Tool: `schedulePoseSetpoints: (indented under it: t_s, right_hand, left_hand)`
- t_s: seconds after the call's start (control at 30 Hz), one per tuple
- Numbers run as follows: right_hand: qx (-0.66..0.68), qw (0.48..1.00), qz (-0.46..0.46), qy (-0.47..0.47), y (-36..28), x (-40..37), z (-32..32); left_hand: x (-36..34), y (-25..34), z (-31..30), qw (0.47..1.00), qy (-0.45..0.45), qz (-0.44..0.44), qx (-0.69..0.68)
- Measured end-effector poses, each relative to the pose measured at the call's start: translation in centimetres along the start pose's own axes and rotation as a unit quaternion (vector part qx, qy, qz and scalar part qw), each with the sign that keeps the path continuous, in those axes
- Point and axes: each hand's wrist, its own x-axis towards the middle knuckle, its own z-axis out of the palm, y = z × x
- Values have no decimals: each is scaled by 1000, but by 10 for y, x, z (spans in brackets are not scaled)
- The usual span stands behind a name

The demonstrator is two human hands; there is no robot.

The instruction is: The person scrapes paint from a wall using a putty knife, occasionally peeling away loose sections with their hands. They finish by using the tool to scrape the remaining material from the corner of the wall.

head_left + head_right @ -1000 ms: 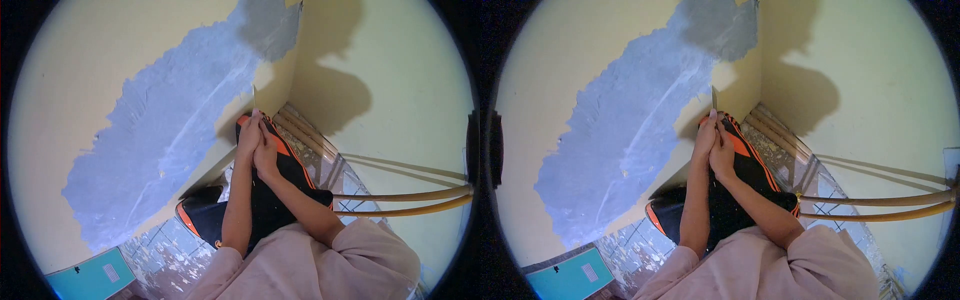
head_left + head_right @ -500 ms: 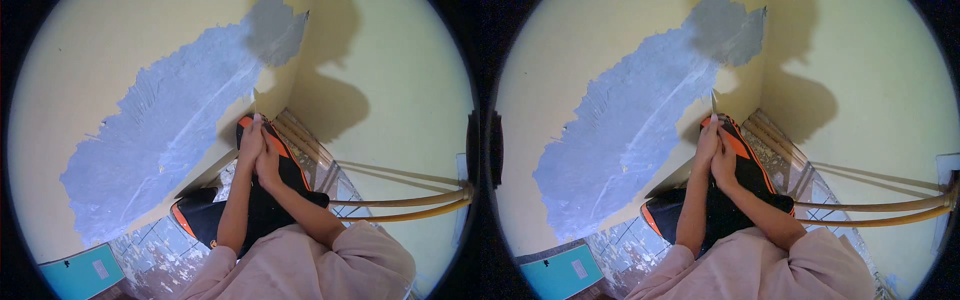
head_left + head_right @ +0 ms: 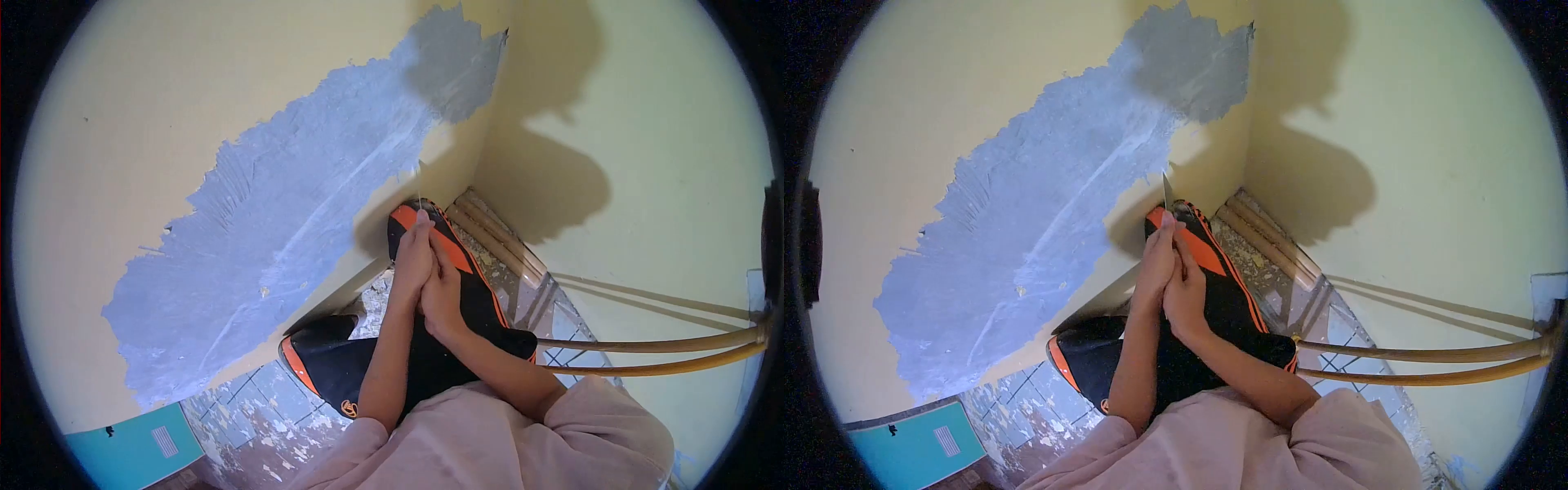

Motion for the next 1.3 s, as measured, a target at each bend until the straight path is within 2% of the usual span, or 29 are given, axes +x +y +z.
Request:
schedulePoseSetpoints:
  t_s: [0.07,0.13,0.2,0.27,0.33,0.37,0.4,0.47,0.5,0.53,0.57,0.6,0.67,0.73,0.8,0.87,0.9,0.97,1.0,1.03,1.07,1.1,1.2,1.23,1.27,1.3]
  right_hand:
    - [-22,1000,16,2,11,-1,-3]
    - [-19,999,7,26,22,12,6]
    - [-46,999,-6,10,16,0,6]
    - [20,999,28,2,0,-11,9]
    - [24,999,30,18,2,6,11]
    - [44,998,33,27,5,7,11]
    - [60,997,33,34,5,10,10]
    - [75,995,63,24,6,-2,4]
    - [47,998,14,41,18,-13,1]
    - [19,997,-38,57,19,-13,2]
    - [21,997,-46,56,19,-1,2]
    - [38,997,-16,61,14,14,1]
    - [48,996,28,67,5,27,-2]
    - [52,997,13,54,-20,36,2]
    - [20,998,-27,57,-30,29,-3]
    - [-91,992,-83,40,-41,2,-10]
    - [-87,991,-87,44,-35,-5,-20]
    - [-173,984,-26,-29,-21,-17,-52]
    - [-175,984,-22,-32,-20,-23,-65]
    - [-204,974,8,-102,-20,-29,-77]
    - [-232,956,38,-175,-22,-31,-87]
    - [-263,945,67,-183,-33,-35,-91]
    - [-317,925,76,-193,-51,-32,-101]
    - [-324,921,78,-200,-59,-28,-103]
    - [-356,907,33,-225,-68,-22,-103]
    - [-387,887,-12,-251,-78,-15,-102]
  left_hand:
    - [24,-3,2,997,-69,5,23]
    - [15,8,-4,997,-65,-8,46]
    - [-5,15,-13,999,-42,-21,1]
    - [4,4,-8,1000,-10,-23,-5]
    - [23,12,0,996,-49,23,76]
    - [21,19,1,990,-33,9,133]
    - [16,18,-1,991,-35,6,130]
    - [0,15,-9,996,-81,-23,24]
    - [-3,3,-7,996,-71,-49,20]
    - [-1,6,-3,997,-70,-36,19]
    - [1,8,3,998,-60,11,8]
    - [2,7,9,997,-49,54,-3]
    - [35,21,18,998,-43,42,8]
    - [42,45,17,988,-120,-8,97]
    - [31,47,21,993,-96,37,61]
    - [4,37,24,995,-44,50,-68]
    - [-9,28,27,990,-52,19,-126]
    - [-34,5,29,974,-64,-45,-211]
    - [-45,-8,28,965,-67,-76,-240]
    - [-55,-23,25,965,-60,-79,-243]
    - [-64,-37,20,938,-79,-119,-316]
    - [-70,-38,15,903,-97,-157,-387]
    - [-82,-31,2,916,-130,-165,-343]
    - [-82,-30,2,908,-124,-145,-372]
    - [-80,-29,1,905,-116,-145,-382]
    - [-77,-27,0,871,-127,-135,-455]
